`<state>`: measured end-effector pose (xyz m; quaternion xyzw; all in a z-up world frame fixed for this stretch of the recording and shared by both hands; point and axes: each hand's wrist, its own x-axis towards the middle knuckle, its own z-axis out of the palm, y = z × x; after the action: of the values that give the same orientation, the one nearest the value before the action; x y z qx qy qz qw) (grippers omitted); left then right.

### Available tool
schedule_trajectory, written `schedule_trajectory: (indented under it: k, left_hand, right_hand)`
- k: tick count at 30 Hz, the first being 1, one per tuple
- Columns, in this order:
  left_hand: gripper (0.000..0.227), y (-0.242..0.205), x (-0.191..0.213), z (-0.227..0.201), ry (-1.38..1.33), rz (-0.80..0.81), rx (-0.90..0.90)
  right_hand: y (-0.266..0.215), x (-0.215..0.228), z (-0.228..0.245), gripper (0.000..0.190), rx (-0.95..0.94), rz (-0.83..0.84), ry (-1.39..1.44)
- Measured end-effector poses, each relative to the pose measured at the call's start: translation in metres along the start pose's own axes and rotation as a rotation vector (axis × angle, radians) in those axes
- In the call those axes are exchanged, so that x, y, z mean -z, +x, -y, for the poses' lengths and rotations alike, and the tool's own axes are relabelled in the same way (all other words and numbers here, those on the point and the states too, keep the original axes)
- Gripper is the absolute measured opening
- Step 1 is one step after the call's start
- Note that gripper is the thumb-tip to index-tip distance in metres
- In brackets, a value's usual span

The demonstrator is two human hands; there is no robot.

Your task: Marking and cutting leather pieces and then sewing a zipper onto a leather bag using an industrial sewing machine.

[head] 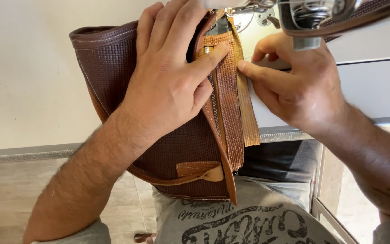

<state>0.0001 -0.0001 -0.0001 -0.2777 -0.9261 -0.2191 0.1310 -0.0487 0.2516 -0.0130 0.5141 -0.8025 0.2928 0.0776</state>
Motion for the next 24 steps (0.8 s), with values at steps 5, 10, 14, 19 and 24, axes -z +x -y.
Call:
schedule_trajectory:
  k: [5, 10, 14, 19, 24]
  left_hand:
    - [0.04, 0.0, 0.0, 0.0, 0.016, -0.005, -0.013]
    - [0.044, 0.002, 0.003, -0.004, 0.111, 0.038, -0.016]
    - [0.047, 0.001, 0.002, -0.004, 0.167, 0.05, -0.025]
    - [0.04, -0.001, 0.001, 0.001, 0.065, 0.039, -0.055]
    - [0.021, -0.012, -0.008, -0.009, 0.086, -0.025, -0.025]
  right_hand:
    - [-0.001, 0.0, 0.0, 0.004, 0.036, -0.02, -0.048]
    - [-0.001, -0.001, -0.001, 0.005, 0.051, -0.037, -0.053]
    - [-0.006, -0.001, 0.0, 0.007, -0.038, -0.074, 0.009]
    - [-0.002, -0.004, -0.002, 0.009, 0.036, -0.052, 0.001]
    - [-0.009, -0.007, -0.001, 0.01, 0.08, -0.058, -0.088]
